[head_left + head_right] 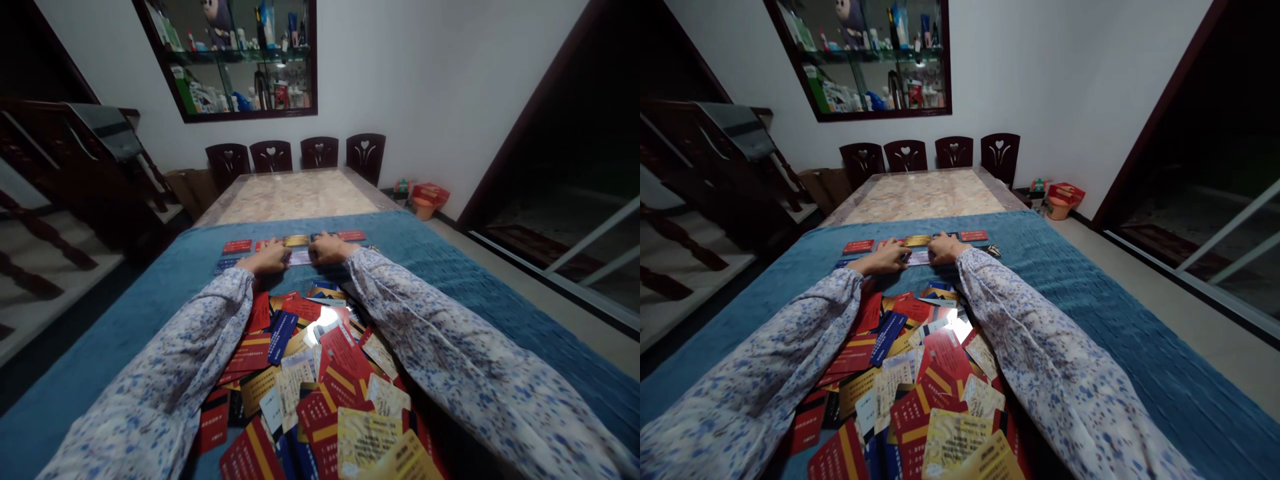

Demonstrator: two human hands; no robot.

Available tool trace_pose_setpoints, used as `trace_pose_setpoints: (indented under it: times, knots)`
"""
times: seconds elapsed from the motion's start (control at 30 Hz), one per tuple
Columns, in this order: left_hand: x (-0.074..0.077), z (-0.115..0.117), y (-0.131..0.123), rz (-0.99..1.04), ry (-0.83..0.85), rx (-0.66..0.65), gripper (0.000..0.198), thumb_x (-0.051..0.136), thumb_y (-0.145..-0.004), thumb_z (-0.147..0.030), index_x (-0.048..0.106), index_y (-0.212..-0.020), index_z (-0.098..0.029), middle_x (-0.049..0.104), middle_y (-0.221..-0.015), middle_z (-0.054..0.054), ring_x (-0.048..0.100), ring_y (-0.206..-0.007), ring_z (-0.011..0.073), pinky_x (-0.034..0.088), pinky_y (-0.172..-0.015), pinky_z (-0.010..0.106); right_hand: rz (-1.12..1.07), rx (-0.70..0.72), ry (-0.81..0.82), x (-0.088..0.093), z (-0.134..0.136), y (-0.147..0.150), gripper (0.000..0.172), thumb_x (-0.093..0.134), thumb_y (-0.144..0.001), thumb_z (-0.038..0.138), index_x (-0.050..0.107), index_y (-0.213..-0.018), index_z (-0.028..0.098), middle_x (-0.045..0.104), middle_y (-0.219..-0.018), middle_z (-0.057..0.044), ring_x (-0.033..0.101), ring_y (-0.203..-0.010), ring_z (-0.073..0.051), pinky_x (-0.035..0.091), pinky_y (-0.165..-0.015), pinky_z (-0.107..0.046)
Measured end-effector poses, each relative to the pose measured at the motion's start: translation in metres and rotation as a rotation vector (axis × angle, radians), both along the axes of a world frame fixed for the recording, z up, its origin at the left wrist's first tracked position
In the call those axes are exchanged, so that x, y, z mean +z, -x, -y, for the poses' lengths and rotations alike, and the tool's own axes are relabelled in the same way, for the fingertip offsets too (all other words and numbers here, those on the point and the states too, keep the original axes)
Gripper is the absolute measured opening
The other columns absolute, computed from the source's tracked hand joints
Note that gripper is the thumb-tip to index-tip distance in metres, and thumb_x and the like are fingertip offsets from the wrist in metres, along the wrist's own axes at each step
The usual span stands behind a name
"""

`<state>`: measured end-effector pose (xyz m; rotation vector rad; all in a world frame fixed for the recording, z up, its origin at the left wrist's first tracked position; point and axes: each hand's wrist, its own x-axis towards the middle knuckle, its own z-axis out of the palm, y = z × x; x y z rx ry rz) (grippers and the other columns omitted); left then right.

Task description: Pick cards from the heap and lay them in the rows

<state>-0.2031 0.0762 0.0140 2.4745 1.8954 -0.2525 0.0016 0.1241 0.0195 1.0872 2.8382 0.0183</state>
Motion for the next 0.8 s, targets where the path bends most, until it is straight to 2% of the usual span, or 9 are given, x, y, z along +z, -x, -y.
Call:
trace_pose_setpoints:
  times: [0.2, 0.53, 0.8]
  knots:
    - [0.001, 0.0, 0.0, 0.009, 0.0, -0.014, 0.025, 0.061, -0.082, -0.029, 0.069, -0.104, -0.023, 0.064, -0.126, 0.013, 0.047, -0.128, 0.0376, 0.041, -0.103, 0.057, 0.004, 0.004, 0.014, 0.004, 0.002, 0.0, 0.034, 0.069, -0.085, 0.038, 0.075, -0.114, 0.021, 0.063, -0.135, -0.016, 0.052, -0.128, -0.037, 0.048, -0.1, -0.049]
    - [-0.001, -0.004, -0.001, 0.004, 0.003, 0.005, 0.028, 0.062, -0.082, -0.029, 0.071, -0.108, -0.023, 0.064, -0.127, 0.014, 0.046, -0.131, 0.0395, 0.042, -0.101, 0.056, 0.017, -0.039, 0.028, 0.012, 0.008, 0.004, 0.031, 0.069, -0.084, 0.033, 0.079, -0.112, 0.023, 0.072, -0.126, -0.013, 0.06, -0.122, -0.033, 0.051, -0.098, -0.039]
    - [0.002, 0.005, -0.004, -0.006, -0.077, -0.045, 0.029, 0.06, -0.082, -0.028, 0.073, -0.107, -0.023, 0.062, -0.13, 0.015, 0.043, -0.132, 0.0395, 0.04, -0.101, 0.058, 0.031, -0.024, -0.006, 0.009, 0.007, 0.002, 0.038, 0.068, -0.085, 0.038, 0.076, -0.118, 0.021, 0.068, -0.13, -0.017, 0.055, -0.126, -0.038, 0.048, -0.1, -0.051]
